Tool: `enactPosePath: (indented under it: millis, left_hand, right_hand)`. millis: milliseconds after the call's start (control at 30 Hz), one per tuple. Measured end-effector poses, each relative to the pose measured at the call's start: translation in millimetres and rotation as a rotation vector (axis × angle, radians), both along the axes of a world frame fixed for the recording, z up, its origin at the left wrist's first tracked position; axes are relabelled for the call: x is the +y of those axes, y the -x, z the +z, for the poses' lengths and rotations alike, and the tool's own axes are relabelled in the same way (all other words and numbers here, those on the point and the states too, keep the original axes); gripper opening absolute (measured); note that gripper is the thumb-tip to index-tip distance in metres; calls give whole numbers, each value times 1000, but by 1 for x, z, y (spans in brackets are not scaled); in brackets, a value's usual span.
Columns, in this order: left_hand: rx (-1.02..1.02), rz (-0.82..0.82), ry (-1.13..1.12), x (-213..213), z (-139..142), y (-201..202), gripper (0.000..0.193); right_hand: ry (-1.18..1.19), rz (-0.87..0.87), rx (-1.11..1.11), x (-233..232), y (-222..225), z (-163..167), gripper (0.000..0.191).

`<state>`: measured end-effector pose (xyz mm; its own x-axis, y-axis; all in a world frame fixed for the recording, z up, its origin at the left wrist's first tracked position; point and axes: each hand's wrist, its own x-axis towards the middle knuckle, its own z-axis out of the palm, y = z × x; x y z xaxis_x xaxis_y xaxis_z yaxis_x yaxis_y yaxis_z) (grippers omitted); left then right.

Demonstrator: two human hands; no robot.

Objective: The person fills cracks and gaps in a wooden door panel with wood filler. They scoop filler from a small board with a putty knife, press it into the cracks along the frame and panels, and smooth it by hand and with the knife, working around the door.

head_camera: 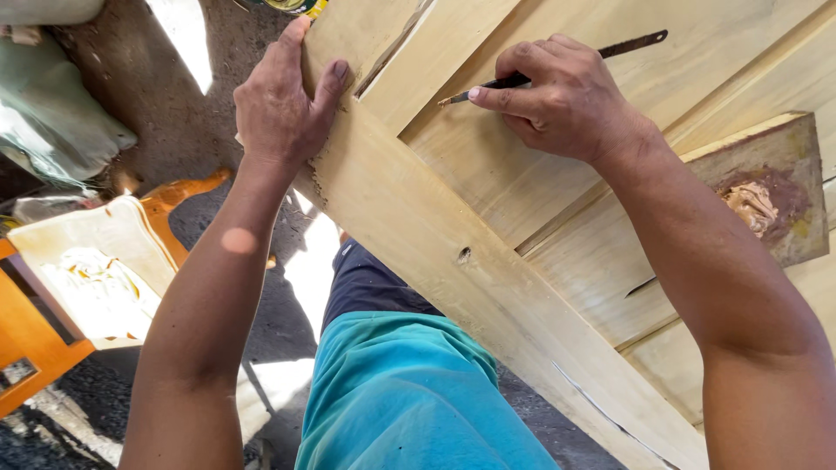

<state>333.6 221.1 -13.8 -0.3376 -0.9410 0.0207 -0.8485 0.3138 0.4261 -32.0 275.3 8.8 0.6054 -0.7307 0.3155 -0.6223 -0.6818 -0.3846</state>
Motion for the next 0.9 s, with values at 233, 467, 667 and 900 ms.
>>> enactPosePath:
  millis: [233,467,667,900]
  left_hand:
    - [-34,-21,72,3,-8,1,57]
    - [-113,-3,50,3,-16,0,61]
    - [-116,-3,90,1,-20,-1,62]
    - [-143,13,14,2,-17,0,65]
  right_hand:
    - [195,-37,271,-4,-2,-3,19]
    - [278,-40,339,4,-25,9,8]
    - [242,24,328,7,-37,22,8]
    - [160,-61,333,9,-46,25,9]
